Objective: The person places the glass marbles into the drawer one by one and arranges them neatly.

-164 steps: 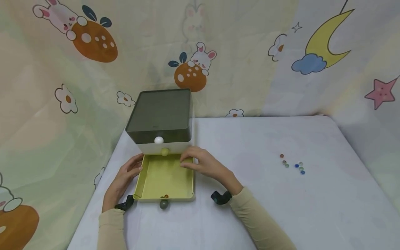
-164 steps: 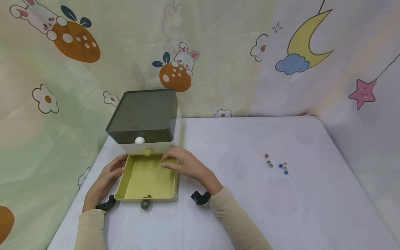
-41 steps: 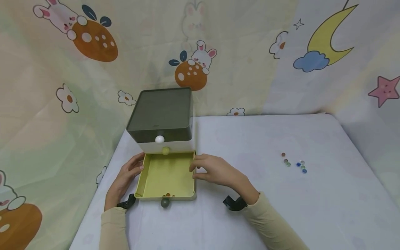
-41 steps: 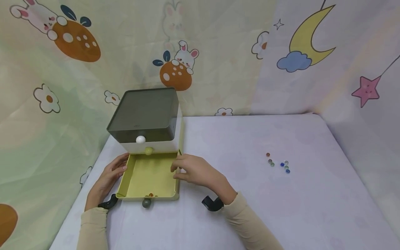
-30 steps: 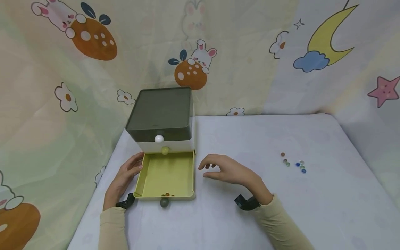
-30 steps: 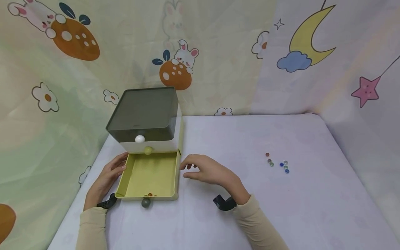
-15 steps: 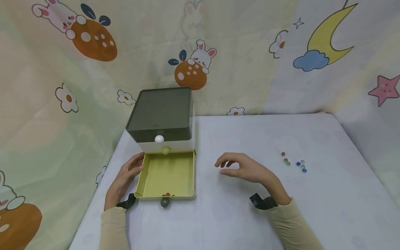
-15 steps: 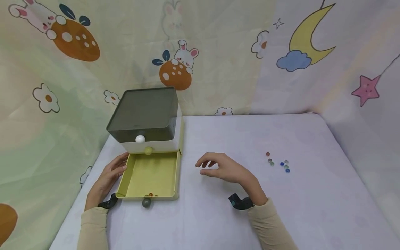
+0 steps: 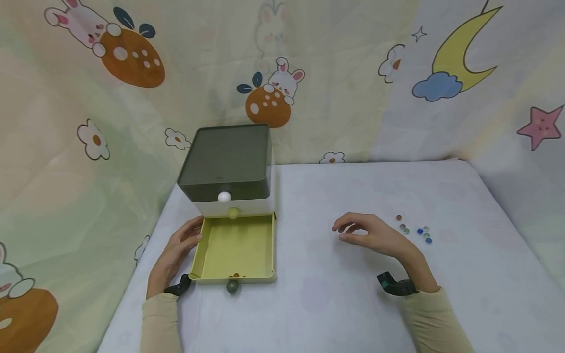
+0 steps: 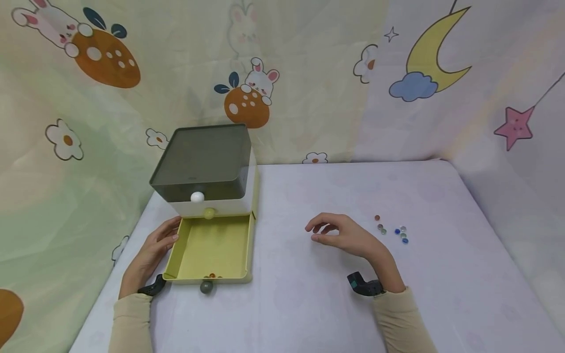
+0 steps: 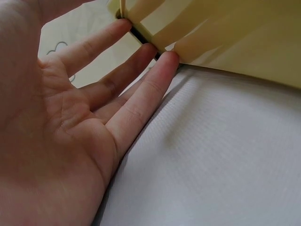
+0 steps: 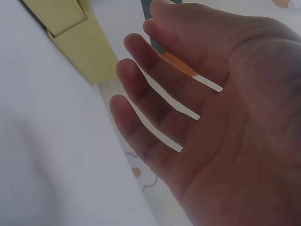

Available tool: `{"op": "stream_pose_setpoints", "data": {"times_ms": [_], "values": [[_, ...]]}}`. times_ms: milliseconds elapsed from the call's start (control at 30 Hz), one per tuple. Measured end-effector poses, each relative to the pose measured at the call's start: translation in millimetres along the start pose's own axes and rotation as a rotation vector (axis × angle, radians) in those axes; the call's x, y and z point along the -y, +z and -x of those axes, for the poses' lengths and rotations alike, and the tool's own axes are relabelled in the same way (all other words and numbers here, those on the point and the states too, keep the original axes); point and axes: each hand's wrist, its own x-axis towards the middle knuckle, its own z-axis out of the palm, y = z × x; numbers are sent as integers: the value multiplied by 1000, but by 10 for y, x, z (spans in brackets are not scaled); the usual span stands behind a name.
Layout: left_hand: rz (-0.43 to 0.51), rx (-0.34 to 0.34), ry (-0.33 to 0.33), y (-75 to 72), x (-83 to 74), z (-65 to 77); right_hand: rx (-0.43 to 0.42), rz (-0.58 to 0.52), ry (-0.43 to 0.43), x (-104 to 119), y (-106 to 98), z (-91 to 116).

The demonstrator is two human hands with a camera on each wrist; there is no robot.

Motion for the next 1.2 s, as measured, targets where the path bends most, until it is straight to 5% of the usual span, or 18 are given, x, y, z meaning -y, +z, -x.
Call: {"op": "stream_pose_setpoints", "data": {"times_ms": [467, 1200], "values": [[-19, -3, -29, 5, 5, -21, -127, 12, -2, -250, -311, 365], [-27, 10, -28, -17, 0, -12, -387, 75, 242, -577, -784, 843]]}}
